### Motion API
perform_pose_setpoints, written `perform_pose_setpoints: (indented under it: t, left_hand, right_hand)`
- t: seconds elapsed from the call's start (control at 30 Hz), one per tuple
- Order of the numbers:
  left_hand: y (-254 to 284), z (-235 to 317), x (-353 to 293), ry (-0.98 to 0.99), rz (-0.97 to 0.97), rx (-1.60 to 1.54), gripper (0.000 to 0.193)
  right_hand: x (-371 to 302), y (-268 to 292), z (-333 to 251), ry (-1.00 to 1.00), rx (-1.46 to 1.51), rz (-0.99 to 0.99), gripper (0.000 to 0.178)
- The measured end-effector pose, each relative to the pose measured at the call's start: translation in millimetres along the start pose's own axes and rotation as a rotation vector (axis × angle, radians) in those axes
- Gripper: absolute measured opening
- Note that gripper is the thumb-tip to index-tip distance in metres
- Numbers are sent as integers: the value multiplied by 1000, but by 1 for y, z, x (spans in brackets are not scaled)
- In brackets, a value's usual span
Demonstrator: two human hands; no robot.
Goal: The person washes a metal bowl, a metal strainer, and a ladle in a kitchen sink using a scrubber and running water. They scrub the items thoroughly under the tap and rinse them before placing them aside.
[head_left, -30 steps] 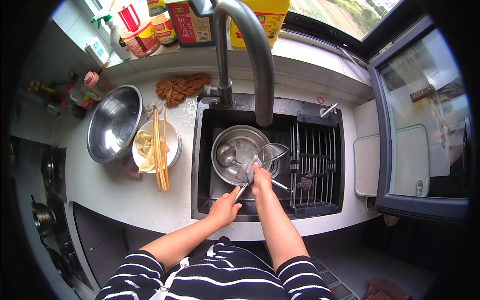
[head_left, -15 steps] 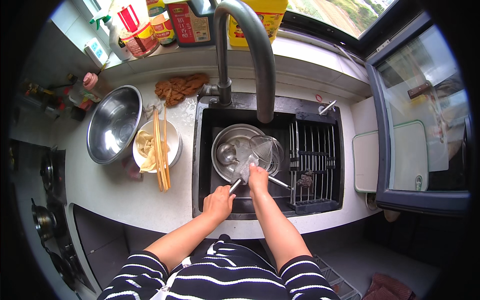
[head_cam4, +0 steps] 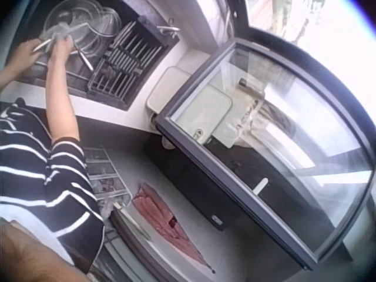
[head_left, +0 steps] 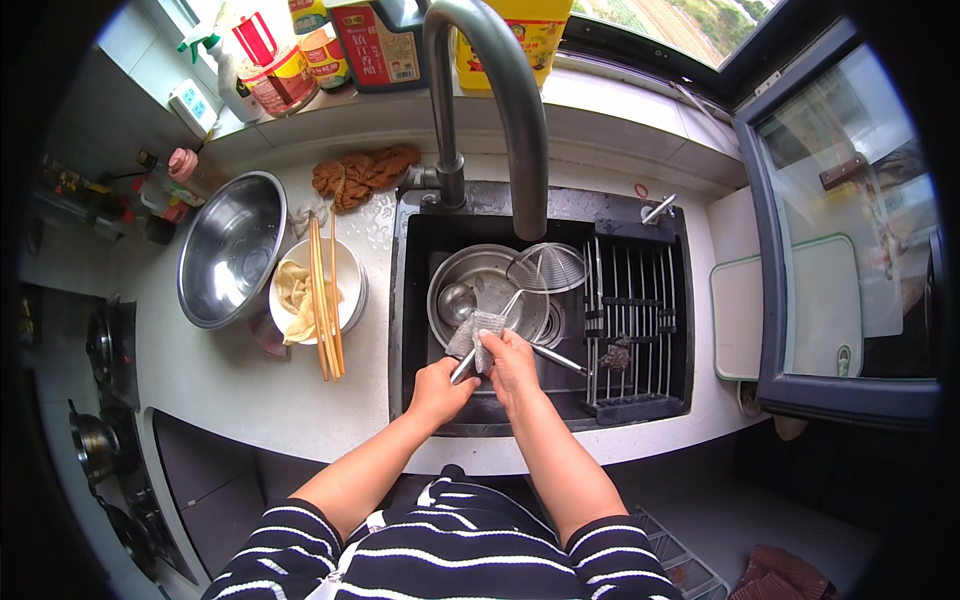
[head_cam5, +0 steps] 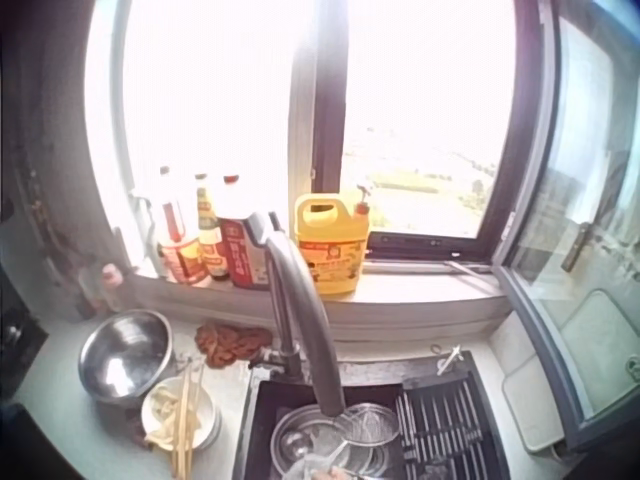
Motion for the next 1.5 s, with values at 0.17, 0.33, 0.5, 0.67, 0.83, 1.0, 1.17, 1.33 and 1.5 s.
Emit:
perform_pose_setpoints:
  t: [0.17,0.33,0.5,0.67,0.83,1.0,1.17,1.33,1.5]
  left_hand:
    - [-53,-29,-7,582,-647,-779,26]
    - [-57,-19,-13,549,-868,-775,50]
    - [-37,2,43,314,-397,-446,49]
    - [-70,33,76,233,-282,-722,27]
    - [-73,20,103,455,-209,-965,27]
    - [-102,30,105,404,-332,-1224,27]
    - [-125,39,91,406,-392,-1178,27]
    - [-100,27,99,481,-314,-1347,26]
    - [-115,34,89,516,-331,-1394,26]
  right_hand:
    - [-3,0,16,14,-121,-116,19]
    - [3,37,9,82,-162,80,18]
    - [-30,45,-36,424,-845,123,22]
    - [-47,40,-40,304,-1037,41,27]
    - [-77,57,-38,-40,-669,-119,29]
    - [-81,68,-28,-343,-273,-78,37]
    - [-42,70,-19,-298,14,-112,38]
    - [-87,55,-39,-330,-83,-196,31]
    - [-127,40,-66,-386,20,-204,30]
Point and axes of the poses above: each hand's wrist, its own x-axis towards the middle knuckle, its own y-axis out of the back of the hand, z = x × y, the point moved 9 cm from there along x, towards the middle knuckle, and after that the axes turned 2 degrees about x, right-handed, at the moved point
